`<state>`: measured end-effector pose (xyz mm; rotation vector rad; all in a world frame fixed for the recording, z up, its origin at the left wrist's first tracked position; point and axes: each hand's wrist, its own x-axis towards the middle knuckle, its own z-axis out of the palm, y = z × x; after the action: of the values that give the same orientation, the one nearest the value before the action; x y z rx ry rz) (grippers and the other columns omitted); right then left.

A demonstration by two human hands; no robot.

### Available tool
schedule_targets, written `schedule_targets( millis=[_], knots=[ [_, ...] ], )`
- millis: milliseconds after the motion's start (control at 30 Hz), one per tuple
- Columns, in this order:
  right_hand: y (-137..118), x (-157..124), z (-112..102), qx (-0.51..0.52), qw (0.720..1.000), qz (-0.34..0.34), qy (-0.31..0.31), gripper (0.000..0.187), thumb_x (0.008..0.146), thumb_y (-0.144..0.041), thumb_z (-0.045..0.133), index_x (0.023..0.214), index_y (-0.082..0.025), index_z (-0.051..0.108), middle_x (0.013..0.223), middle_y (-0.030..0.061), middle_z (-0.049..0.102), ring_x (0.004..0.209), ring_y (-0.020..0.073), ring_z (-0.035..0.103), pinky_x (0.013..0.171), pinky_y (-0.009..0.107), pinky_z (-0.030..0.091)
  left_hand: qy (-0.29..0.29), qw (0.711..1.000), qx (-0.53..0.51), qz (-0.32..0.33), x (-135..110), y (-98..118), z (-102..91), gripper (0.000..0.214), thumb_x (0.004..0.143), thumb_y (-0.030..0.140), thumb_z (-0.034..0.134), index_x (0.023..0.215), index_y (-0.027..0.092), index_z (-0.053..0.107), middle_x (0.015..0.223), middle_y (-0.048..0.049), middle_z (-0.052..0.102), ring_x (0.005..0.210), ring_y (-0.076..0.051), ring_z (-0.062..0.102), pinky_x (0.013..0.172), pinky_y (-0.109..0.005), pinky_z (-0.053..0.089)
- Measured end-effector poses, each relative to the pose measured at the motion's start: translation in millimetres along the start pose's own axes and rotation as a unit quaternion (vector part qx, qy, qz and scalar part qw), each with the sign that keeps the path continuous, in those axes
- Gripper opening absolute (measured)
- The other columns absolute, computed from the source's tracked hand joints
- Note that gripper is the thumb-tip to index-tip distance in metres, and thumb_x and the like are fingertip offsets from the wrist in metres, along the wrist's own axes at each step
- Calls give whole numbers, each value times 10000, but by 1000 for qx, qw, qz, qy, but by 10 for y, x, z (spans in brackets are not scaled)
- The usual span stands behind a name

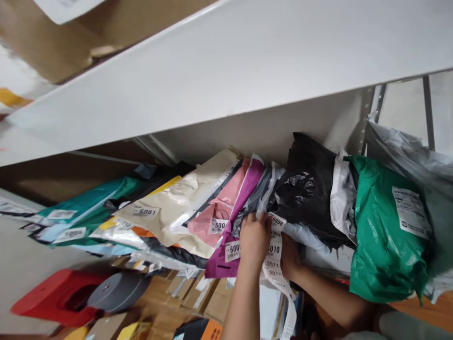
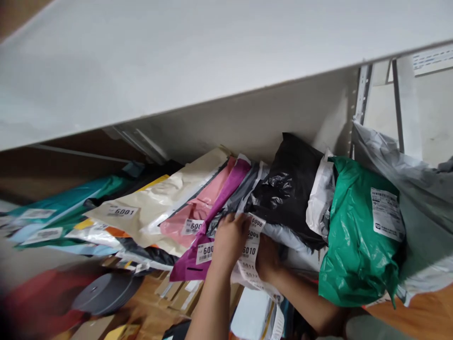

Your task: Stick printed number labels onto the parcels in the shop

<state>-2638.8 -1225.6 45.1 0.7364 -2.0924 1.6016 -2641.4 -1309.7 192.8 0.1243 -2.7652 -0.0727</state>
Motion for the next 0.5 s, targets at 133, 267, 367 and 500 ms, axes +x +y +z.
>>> schedule_targets(
  millis=[133,267,367,500],
  knots=[
    [112,26,-63,-9,998,3,59,420,941,-261,400,1321,-183,558,1150,155,700,1095,305,658,912,463,574,-26,999,-37,25,31,-185,-18,294,956,240,444,838,165,703,803,-95,706,820,-251,687,737,-342,523],
    [190,-79,-199,-12,988,35,148,377,964,-362,468,1280,-197,591,1148,150,708,1068,275,677,899,431,587,80,991,-34,105,-148,-483,21,331,970,284,445,738,195,664,702,-58,667,711,-219,664,655,-310,499],
    [133,-48,-366,3,985,65,160,334,956,-407,505,1184,-205,643,1086,135,728,1005,269,694,873,410,589,150,978,-16,142,-265,-586,39,357,983,268,430,695,195,628,652,-46,642,637,-209,638,596,-309,477],
    [-19,119,-650,53,986,92,129,286,974,-396,470,1031,-213,682,923,97,728,896,239,686,842,358,569,170,968,11,184,-390,-611,28,344,981,239,450,684,198,619,653,-43,643,644,-212,618,605,-314,470]
  ],
)
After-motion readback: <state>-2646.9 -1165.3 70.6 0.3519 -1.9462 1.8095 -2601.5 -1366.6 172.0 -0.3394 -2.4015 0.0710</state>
